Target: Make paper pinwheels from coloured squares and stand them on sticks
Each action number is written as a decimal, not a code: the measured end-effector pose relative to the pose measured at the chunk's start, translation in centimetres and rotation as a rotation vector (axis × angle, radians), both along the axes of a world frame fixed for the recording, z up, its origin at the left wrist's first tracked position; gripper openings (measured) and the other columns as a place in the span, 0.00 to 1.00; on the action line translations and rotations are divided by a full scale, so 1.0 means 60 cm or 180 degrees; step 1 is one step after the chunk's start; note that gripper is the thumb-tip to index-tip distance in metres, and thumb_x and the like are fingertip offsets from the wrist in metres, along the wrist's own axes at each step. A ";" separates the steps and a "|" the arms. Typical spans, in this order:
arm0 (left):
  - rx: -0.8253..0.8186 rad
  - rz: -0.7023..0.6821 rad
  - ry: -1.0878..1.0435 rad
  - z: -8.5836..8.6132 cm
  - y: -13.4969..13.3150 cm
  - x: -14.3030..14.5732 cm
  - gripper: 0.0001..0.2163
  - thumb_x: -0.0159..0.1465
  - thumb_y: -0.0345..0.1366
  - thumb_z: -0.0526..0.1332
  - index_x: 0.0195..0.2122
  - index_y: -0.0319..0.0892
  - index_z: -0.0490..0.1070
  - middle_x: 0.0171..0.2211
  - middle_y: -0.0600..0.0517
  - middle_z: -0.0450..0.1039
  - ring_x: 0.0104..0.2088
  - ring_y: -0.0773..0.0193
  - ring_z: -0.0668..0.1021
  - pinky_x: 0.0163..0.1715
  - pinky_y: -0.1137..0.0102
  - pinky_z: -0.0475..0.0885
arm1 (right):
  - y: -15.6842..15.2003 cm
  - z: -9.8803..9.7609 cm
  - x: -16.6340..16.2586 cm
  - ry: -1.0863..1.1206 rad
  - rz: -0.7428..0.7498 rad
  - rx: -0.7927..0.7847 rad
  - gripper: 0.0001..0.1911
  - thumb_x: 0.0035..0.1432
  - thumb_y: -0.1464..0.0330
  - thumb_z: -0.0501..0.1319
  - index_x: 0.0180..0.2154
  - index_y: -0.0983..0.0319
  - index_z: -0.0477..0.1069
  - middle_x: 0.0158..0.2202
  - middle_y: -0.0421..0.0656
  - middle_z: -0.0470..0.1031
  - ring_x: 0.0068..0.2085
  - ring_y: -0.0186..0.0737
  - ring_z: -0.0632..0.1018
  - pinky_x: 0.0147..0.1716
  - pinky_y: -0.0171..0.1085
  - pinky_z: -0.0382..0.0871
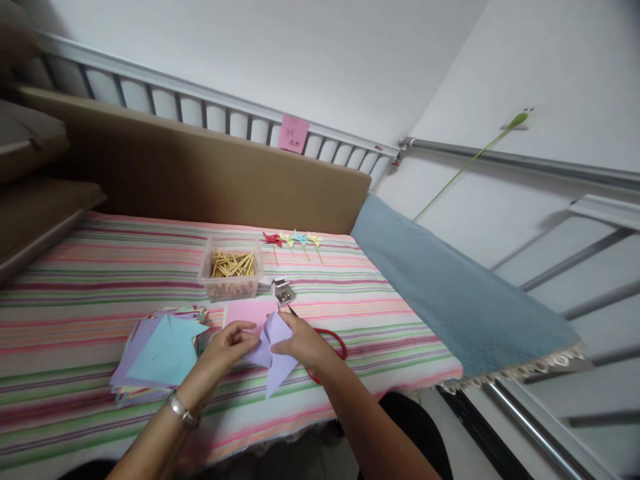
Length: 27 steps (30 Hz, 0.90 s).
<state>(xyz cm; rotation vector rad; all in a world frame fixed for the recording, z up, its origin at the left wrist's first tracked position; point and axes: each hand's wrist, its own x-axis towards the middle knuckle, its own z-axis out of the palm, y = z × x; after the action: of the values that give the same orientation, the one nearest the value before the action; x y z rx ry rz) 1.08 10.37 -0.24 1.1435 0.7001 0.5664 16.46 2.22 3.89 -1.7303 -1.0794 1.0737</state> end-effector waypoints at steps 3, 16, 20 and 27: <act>-0.0496 0.0193 -0.0158 0.008 -0.011 0.003 0.19 0.47 0.42 0.68 0.39 0.43 0.71 0.31 0.51 0.76 0.31 0.62 0.76 0.33 0.68 0.68 | 0.002 -0.011 -0.001 0.0476 -0.0598 0.0281 0.24 0.35 0.75 0.63 0.40 0.60 0.69 0.29 0.37 0.73 0.28 0.38 0.72 0.26 0.34 0.65; -0.1083 0.0367 -0.0794 0.008 -0.043 0.015 0.10 0.48 0.36 0.68 0.30 0.38 0.76 0.27 0.50 0.79 0.30 0.63 0.77 0.37 0.70 0.68 | 0.009 -0.019 -0.069 0.0929 -0.1157 0.1096 0.26 0.41 0.73 0.62 0.46 0.61 0.66 0.33 0.39 0.75 0.33 0.39 0.74 0.33 0.36 0.68; -0.1070 0.0498 -0.0801 0.006 -0.037 0.013 0.12 0.46 0.35 0.69 0.32 0.37 0.76 0.27 0.50 0.79 0.28 0.64 0.77 0.34 0.71 0.69 | 0.012 -0.023 -0.073 0.1027 -0.1074 0.1100 0.21 0.41 0.73 0.62 0.42 0.62 0.67 0.33 0.39 0.75 0.33 0.39 0.74 0.33 0.35 0.68; -0.1056 0.0638 -0.0454 0.017 -0.016 0.000 0.08 0.45 0.34 0.68 0.26 0.38 0.75 0.19 0.54 0.77 0.21 0.66 0.75 0.23 0.73 0.66 | -0.017 -0.039 -0.051 -0.0254 -0.0895 0.1110 0.24 0.51 0.70 0.57 0.52 0.61 0.62 0.34 0.42 0.73 0.33 0.38 0.74 0.36 0.37 0.70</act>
<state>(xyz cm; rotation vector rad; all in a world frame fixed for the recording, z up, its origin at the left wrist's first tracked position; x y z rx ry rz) 1.10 9.41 0.78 0.7222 0.7573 0.6659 13.43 1.18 1.54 -1.5921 -0.9699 0.6067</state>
